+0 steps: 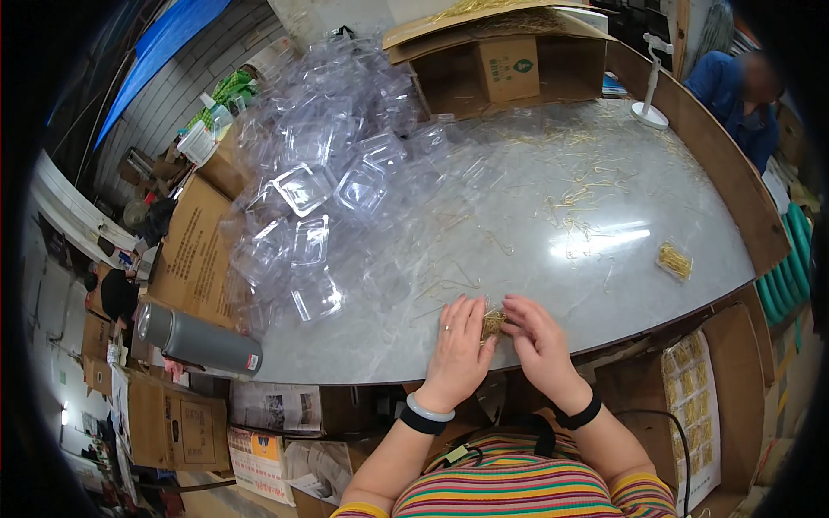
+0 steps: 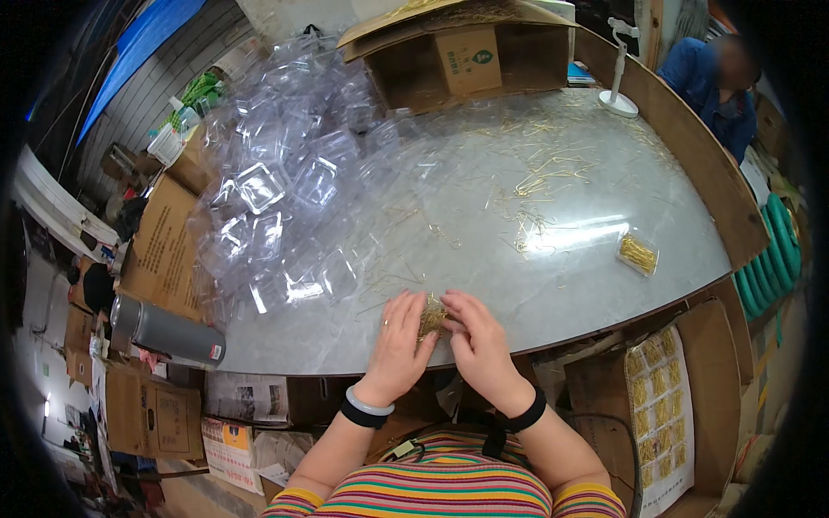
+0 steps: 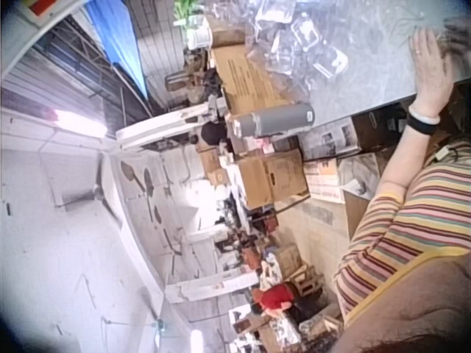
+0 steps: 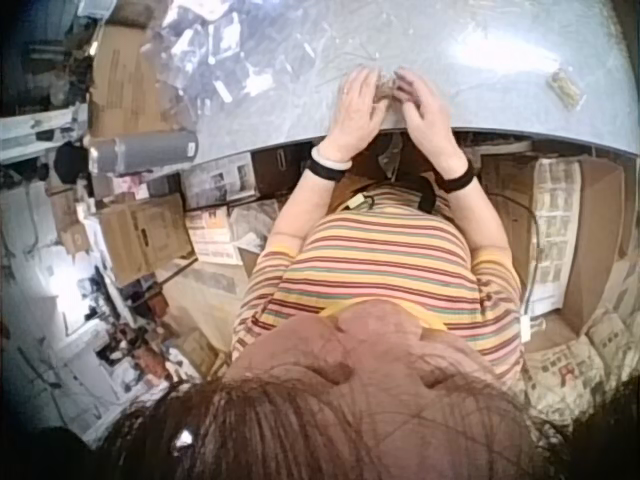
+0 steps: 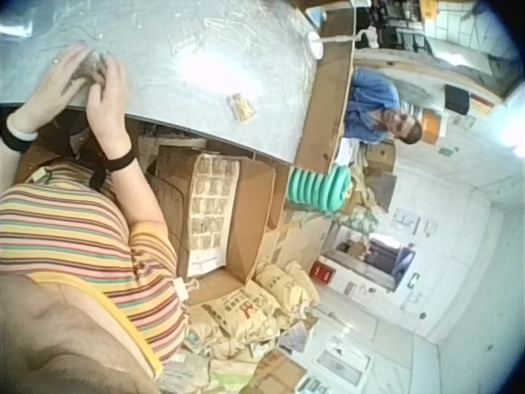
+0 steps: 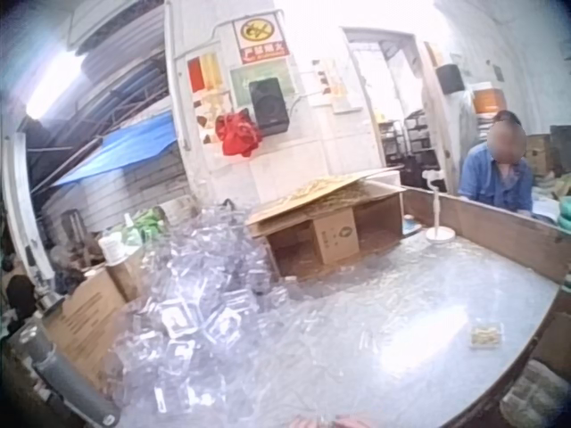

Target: Sorting and packaging gold-colored pins into plastic containers.

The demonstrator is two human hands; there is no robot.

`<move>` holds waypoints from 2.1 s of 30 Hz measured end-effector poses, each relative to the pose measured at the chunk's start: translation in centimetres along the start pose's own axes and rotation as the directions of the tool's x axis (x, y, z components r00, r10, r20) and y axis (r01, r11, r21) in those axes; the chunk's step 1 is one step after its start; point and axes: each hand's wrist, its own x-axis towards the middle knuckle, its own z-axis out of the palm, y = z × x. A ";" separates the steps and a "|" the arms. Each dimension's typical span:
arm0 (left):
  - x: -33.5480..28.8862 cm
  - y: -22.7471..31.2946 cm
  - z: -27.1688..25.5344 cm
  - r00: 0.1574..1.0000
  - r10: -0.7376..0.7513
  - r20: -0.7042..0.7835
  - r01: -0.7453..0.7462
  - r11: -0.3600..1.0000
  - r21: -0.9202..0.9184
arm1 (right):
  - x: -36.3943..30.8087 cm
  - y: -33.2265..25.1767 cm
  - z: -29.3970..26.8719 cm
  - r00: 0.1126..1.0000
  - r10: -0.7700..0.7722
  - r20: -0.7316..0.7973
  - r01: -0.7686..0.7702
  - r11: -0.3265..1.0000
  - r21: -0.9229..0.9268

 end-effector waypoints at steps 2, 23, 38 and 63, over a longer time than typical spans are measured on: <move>-0.2 -0.4 -0.4 1.000 0.020 0.011 -0.019 1.000 -0.016 | 0.7 0.1 -0.1 0.999 0.042 0.025 -0.045 0.990 0.137; 0.0 -0.7 -2.0 0.986 0.098 0.137 -0.060 0.964 -0.260 | 1.7 -0.9 -2.8 0.962 -0.261 0.078 0.194 0.457 -0.868; -0.4 -1.2 -2.2 0.994 -0.002 0.109 0.036 0.949 -0.314 | 2.1 -1.2 -1.5 0.913 -0.087 0.398 0.253 0.887 -0.386; -0.3 -1.6 -4.4 0.983 0.050 0.177 -0.058 0.997 0.041 | 1.8 -2.0 -1.8 0.815 -0.260 0.518 0.509 0.748 -0.425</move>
